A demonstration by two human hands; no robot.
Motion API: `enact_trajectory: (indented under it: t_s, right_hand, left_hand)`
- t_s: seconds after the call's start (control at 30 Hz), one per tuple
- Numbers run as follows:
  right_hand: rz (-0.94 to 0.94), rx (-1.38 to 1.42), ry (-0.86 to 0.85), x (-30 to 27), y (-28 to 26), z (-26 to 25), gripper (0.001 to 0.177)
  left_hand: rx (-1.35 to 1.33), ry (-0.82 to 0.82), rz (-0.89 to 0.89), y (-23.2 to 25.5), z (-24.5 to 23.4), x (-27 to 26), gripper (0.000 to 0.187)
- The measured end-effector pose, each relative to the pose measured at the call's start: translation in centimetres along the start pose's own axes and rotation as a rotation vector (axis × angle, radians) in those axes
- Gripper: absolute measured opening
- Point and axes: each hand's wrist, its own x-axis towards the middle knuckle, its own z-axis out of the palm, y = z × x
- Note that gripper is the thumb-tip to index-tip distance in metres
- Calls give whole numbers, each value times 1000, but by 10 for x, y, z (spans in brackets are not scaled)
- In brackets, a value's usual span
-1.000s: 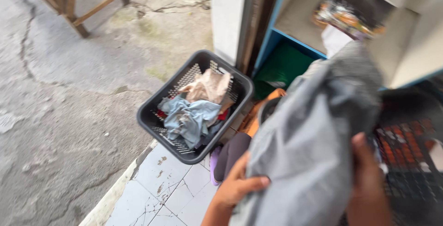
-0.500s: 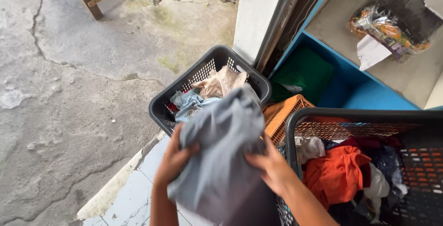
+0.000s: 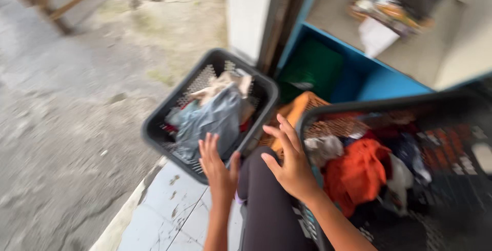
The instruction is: The person handles various pieces of clothing from one laundry basket, shaking them out and placing some into another basket while others remain in the original basket.
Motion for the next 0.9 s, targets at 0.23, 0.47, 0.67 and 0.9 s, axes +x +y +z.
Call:
enact_trajectory:
  t_s: [0.23,0.47,0.67,0.9]
  right_hand:
    - [294,-424,122,-111,40,-108,48]
    - [691,-607,162,-270,114,-160,30]
    - [606,-526,245,-274,109,-143,18]
    - [471,-434,242,-278,120,-130,16]
  left_hand:
    - [-225,-327,527,139,16,-77,39]
    - [-100,-624,676,162,46,-79,30]
    - [210,-672,767,165,52,-74,37]
    - [-9,-1102,700,200,172,-57,49]
